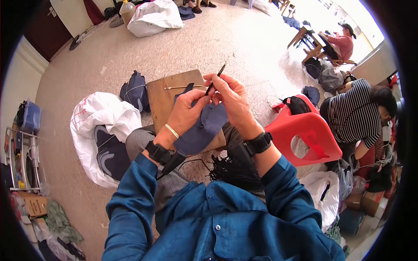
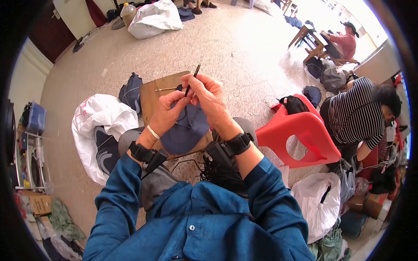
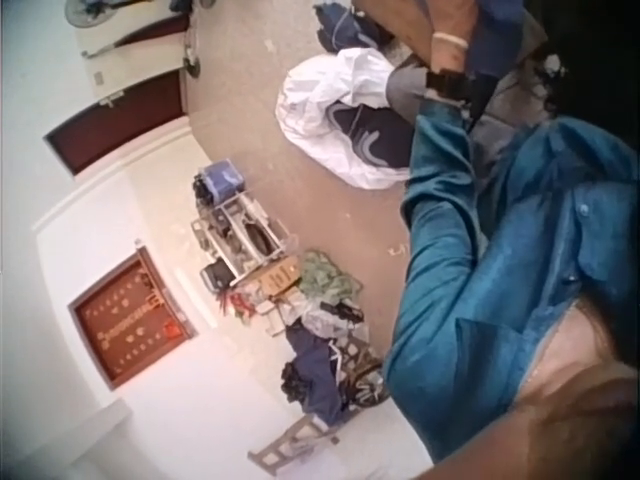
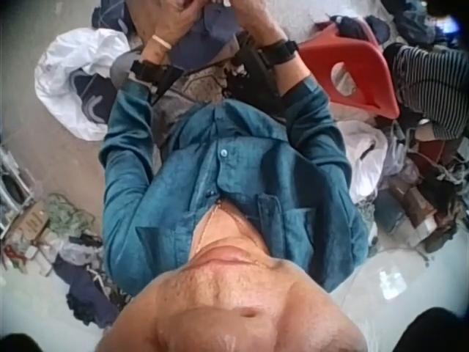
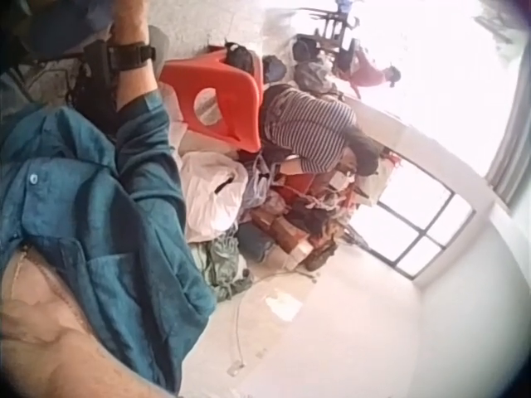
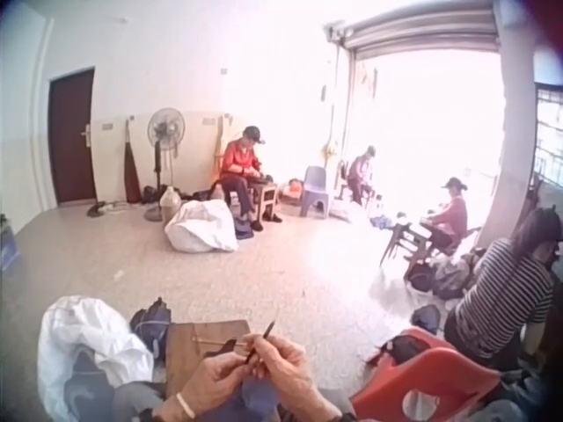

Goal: Thread laces or elastic through shoe upper components in a manufacturing setting.

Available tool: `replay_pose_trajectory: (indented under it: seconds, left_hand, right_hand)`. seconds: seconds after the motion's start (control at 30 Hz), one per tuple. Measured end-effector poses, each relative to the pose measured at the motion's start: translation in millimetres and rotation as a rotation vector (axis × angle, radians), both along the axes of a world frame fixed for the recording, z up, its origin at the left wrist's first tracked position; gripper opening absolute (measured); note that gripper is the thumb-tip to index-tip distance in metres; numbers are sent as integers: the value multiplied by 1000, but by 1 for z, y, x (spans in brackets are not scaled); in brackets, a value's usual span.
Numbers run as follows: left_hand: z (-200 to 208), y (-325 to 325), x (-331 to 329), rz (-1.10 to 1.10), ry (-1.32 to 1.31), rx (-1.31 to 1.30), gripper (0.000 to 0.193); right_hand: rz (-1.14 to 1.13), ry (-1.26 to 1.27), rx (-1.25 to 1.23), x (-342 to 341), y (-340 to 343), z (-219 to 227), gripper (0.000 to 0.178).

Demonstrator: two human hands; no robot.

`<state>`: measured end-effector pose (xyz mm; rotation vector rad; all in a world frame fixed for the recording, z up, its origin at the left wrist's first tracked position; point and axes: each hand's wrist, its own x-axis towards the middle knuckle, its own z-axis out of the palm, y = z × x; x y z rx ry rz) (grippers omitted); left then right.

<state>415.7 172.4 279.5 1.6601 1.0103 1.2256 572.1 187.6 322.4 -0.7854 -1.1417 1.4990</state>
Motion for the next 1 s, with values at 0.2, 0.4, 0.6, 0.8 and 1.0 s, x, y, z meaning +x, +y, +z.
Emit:
replay_pose_trajectory:
  seconds: [0.2, 0.4, 0.6, 0.8, 1.0]
  left_hand:
    - [-3, 6, -4, 51, 59, 126, 14]
    - [-1, 23, -15, 30, 156, 143, 11]
    - [-5, 12, -18, -70, -159, -119, 18]
    - [-21, 5, -31, -27, -461, -394, 23]
    - [-34, 0, -69, 143, -216, -353, 19]
  right_hand:
    - [-115, -149, 86, 5, -1, -19, 26]
    - [-6, -414, -12, 20, -20, -114, 18]
    - [-31, -745, 179, 7, -45, -143, 26]
    - [-48, -816, 291, 4, -50, -139, 35]
    - [-63, -829, 295, 6, -48, -142, 31]
